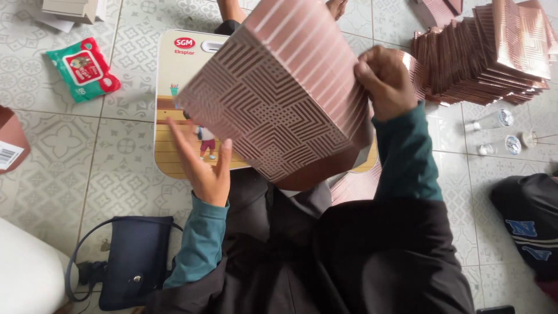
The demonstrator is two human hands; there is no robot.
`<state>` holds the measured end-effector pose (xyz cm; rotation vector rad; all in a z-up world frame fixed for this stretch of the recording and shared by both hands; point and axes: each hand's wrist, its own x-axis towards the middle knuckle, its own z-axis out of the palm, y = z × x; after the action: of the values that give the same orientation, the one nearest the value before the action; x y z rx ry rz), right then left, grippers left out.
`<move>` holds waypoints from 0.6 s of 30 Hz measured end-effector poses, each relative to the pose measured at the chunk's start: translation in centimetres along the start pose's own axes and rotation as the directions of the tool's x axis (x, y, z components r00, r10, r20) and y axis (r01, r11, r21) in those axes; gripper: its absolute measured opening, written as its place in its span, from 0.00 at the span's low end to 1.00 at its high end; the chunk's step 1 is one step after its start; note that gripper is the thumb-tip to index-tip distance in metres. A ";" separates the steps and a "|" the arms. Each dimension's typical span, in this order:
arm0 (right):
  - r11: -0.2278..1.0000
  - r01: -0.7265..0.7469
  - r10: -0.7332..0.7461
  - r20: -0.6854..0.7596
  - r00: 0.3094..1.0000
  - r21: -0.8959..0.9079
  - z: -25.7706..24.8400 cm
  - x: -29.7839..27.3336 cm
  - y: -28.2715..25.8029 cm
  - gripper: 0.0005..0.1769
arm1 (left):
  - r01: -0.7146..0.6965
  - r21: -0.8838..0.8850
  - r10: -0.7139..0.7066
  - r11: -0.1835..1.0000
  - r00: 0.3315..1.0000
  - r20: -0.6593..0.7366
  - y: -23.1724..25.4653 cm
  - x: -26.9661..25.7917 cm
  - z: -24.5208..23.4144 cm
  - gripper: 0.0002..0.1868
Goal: Folding and assembling pre-printed paper sheets into small boxes on a lap desk.
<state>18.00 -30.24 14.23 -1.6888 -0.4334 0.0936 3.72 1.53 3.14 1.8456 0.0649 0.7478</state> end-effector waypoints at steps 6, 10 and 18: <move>0.938 -0.087 0.216 -0.372 0.903 0.335 0.2 -3.4 7.4 0.07 | 0.498 -0.449 -0.401 0.742 0.866 0.299 -3.4 -1.7 4.6 0.33; 0.961 -0.015 0.144 -0.453 0.880 0.276 3.7 -4.4 5.7 0.14 | 0.647 -0.672 -0.572 0.361 0.723 0.388 0.6 -0.8 3.8 0.44; 0.987 0.023 -0.044 -0.126 0.991 -0.159 4.3 -4.0 6.5 0.29 | 0.694 -0.597 -0.608 0.403 0.690 0.392 4.1 2.5 4.7 0.41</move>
<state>14.44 -28.22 6.50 -1.8301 -0.3795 -0.0763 6.93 -3.09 6.88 0.9354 0.3638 0.0385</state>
